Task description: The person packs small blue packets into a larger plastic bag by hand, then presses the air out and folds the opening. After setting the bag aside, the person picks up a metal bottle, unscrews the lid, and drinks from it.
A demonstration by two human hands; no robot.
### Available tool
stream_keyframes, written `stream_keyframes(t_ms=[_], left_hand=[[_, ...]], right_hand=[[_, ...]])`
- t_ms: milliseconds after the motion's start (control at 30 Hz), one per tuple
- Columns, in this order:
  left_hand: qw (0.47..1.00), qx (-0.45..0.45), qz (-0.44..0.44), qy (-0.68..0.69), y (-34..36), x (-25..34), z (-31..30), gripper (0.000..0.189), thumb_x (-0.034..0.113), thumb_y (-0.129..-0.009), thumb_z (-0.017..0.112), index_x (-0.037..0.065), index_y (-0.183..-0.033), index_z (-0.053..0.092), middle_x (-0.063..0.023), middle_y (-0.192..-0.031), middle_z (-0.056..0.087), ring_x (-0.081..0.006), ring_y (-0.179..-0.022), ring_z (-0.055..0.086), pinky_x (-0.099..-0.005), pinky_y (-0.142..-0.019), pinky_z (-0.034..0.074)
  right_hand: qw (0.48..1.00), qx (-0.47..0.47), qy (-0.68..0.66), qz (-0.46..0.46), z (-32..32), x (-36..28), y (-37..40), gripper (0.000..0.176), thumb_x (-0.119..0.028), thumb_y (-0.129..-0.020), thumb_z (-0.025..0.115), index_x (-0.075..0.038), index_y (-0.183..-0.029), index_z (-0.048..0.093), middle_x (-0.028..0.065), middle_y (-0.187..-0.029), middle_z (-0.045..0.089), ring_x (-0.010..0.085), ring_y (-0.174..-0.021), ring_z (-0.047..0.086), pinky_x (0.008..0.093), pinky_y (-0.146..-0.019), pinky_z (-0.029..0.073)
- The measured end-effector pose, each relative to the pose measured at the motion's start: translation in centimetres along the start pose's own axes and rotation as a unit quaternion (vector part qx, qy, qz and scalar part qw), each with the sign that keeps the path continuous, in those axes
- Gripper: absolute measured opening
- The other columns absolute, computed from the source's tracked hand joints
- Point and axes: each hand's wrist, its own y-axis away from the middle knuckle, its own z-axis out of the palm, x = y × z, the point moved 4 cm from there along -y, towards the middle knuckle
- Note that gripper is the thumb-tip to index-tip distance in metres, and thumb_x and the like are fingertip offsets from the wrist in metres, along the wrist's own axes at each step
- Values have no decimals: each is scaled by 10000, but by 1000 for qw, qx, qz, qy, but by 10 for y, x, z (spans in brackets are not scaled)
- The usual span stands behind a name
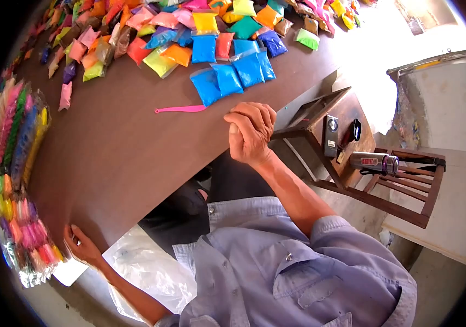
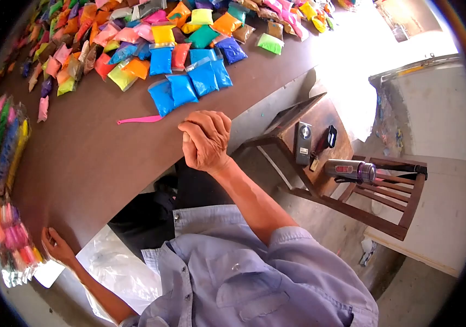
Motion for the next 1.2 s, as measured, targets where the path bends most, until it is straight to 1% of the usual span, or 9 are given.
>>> stream_keyframes(t_ms=[67,367,467,567,700,833,967,1000,1200], left_hand=[[1000,-8,-16,1,0,-1,1,321,258,-1088,690,35,-1311,748,-158,-1287,765,-301,-1095,758,-378,-924,629],[1000,7,4,10,0,3,-1,305,259,-1084,700,34,-1280,763,-151,-1256,778,-309,-1050,763,-388,-901,637],[1000,-9,-14,9,0,4,-2,285,249,-1090,685,49,-1276,767,-150,-1274,773,-315,-1068,763,-402,-912,643],[1000,-2,6,-12,-1,0,-1,285,246,-1093,677,52,-1283,764,-151,-1285,769,-317,-1079,760,-405,-919,641],[999,-8,7,-46,-1,1,1,321,283,-1099,662,49,-1300,751,-153,-1300,759,-321,-1108,749,-412,-934,635],[999,-1,22,-49,-3,0,3,316,263,-1101,649,43,-1306,746,-155,-1301,755,-326,-1118,741,-413,-964,622],[1000,-21,-17,5,-1,3,2,299,228,-1100,649,38,-1313,738,-160,-1319,746,-322,-1145,730,-416,-980,615],[1000,-15,-24,1,0,13,-1,299,230,-1104,644,35,-1312,735,-162,-1319,746,-320,-1147,730,-418,-984,615],[1000,-18,3,7,-3,-8,10,301,233,-1107,639,35,-1313,732,-169,-1306,740,-322,-1138,729,-427,-983,618]], right_hand=[[1000,-10,6,3,0,0,-1,162,-178,-908,656,-151,-1053,724,34,-1110,691,271,-1021,656,439,-967,438],[1000,-17,19,-2,-4,-2,-2,193,-203,-916,637,-137,-1077,721,52,-1144,685,284,-1041,646,457,-980,429],[999,-28,16,5,-3,-2,-1,204,-199,-915,638,-134,-1093,714,52,-1171,681,283,-1065,640,461,-1001,426],[1000,-17,13,5,-5,-5,-4,198,-186,-929,614,-112,-1075,725,71,-1129,696,290,-1017,653,452,-976,423],[1000,-14,7,18,-8,-8,-6,186,-166,-929,636,-111,-1085,720,68,-1151,692,292,-1036,649,456,-978,424],[1000,-11,-3,22,-9,-9,-6,182,-158,-913,657,-108,-1078,714,65,-1153,691,289,-1048,647,462,-992,427],[1000,-17,4,15,-10,-9,-7,182,-152,-903,666,-101,-1073,708,64,-1151,688,290,-1056,643,458,-995,431],[999,-27,11,15,-11,-10,-7,191,-163,-914,678,-129,-1102,683,53,-1163,668,285,-1073,642,462,-1004,444],[999,-26,12,17,-12,-11,-8,196,-160,-911,670,-118,-1101,692,62,-1161,668,290,-1077,636,463,-993,443]])
